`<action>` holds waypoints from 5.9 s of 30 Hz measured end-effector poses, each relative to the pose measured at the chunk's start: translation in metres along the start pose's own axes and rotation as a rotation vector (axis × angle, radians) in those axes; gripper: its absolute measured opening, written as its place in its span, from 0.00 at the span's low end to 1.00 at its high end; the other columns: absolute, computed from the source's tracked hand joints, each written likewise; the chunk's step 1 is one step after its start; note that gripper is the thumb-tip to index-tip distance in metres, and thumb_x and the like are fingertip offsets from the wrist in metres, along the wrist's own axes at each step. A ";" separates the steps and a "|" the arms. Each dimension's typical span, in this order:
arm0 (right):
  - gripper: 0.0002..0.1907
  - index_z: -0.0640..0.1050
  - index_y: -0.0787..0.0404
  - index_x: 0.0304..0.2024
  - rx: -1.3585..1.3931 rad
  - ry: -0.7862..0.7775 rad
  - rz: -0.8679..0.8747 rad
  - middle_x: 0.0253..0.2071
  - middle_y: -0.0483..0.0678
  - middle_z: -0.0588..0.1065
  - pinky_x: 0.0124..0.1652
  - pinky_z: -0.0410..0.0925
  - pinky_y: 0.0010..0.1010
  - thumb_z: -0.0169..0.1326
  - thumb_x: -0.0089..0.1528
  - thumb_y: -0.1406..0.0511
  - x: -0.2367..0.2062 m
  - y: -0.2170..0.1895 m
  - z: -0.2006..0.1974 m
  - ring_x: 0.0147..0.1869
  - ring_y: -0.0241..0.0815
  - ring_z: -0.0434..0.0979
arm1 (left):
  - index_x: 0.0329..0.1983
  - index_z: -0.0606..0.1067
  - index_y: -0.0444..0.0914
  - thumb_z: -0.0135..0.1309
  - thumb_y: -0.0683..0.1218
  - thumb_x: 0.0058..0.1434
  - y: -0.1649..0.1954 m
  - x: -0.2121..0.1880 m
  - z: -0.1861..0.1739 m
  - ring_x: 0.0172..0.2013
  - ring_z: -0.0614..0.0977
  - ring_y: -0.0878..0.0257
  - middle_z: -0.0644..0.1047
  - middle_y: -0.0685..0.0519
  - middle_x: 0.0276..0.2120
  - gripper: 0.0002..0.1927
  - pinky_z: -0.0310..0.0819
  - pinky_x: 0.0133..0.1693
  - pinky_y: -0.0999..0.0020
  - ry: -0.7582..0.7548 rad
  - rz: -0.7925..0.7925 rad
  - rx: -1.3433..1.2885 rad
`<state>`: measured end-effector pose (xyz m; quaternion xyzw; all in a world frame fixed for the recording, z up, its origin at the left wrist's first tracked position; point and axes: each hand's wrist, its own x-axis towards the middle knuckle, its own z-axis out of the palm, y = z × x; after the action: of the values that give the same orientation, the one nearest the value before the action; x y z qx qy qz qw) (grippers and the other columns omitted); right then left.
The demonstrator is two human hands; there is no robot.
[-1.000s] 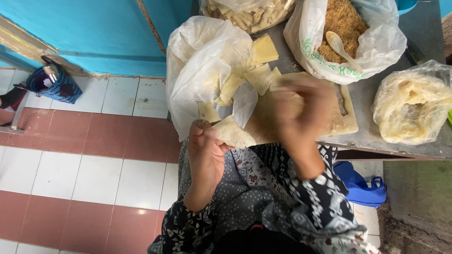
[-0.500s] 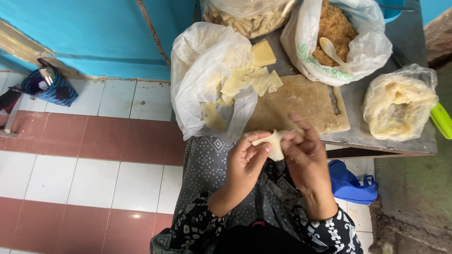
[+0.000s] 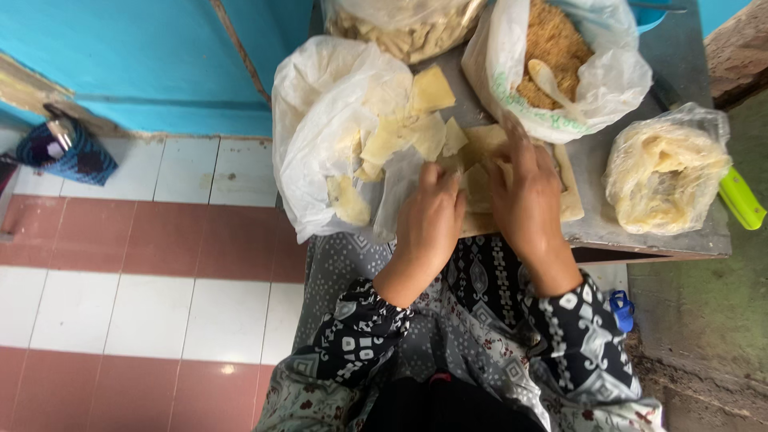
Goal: The person sits at a table and shapes dough pieces by hand, pinching and folding flat dough wrappers over filling on a wooden board and setting the folded pieces aside with other finished dough pieces. They repeatedly take dough from a plastic-wrapped mass, form it on the board, and place completed pieces on the table.
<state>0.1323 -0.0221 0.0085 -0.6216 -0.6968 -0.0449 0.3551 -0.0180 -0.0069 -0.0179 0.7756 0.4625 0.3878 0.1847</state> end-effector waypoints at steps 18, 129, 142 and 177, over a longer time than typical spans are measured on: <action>0.35 0.59 0.67 0.75 1.361 -0.195 0.429 0.43 0.50 0.78 0.47 0.77 0.32 0.55 0.67 0.78 0.023 0.016 -0.014 0.48 0.40 0.81 | 0.65 0.68 0.33 0.58 0.46 0.69 -0.032 0.036 -0.026 0.48 0.83 0.66 0.80 0.45 0.52 0.24 0.78 0.49 0.74 -0.267 -0.072 -0.962; 0.12 0.82 0.65 0.44 -0.386 0.001 0.169 0.52 0.62 0.70 0.54 0.65 0.47 0.53 0.60 0.78 -0.073 0.122 -0.097 0.55 0.63 0.68 | 0.54 0.77 0.35 0.56 0.46 0.68 -0.025 -0.020 -0.046 0.59 0.75 0.54 0.75 0.51 0.53 0.14 0.61 0.65 0.48 -0.299 0.496 0.143; 0.20 0.79 0.63 0.50 0.221 -0.150 0.036 0.59 0.59 0.67 0.61 0.68 0.41 0.51 0.58 0.83 -0.039 0.031 -0.043 0.68 0.58 0.67 | 0.54 0.76 0.35 0.57 0.49 0.68 -0.028 -0.025 -0.036 0.59 0.75 0.54 0.74 0.49 0.53 0.16 0.60 0.66 0.48 -0.273 0.495 0.140; 0.26 0.72 0.64 0.63 -0.343 0.002 0.167 0.32 0.47 0.80 0.47 0.67 0.46 0.60 0.62 0.71 0.051 0.106 -0.012 0.45 0.53 0.77 | 0.43 0.75 0.38 0.58 0.43 0.63 -0.011 -0.002 -0.024 0.41 0.80 0.52 0.81 0.52 0.37 0.07 0.71 0.46 0.56 -0.166 0.133 0.025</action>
<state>0.2342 0.0385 0.0055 -0.7288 -0.6245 -0.1339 0.2468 -0.0436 -0.0052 -0.0105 0.8363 0.3979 0.3280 0.1864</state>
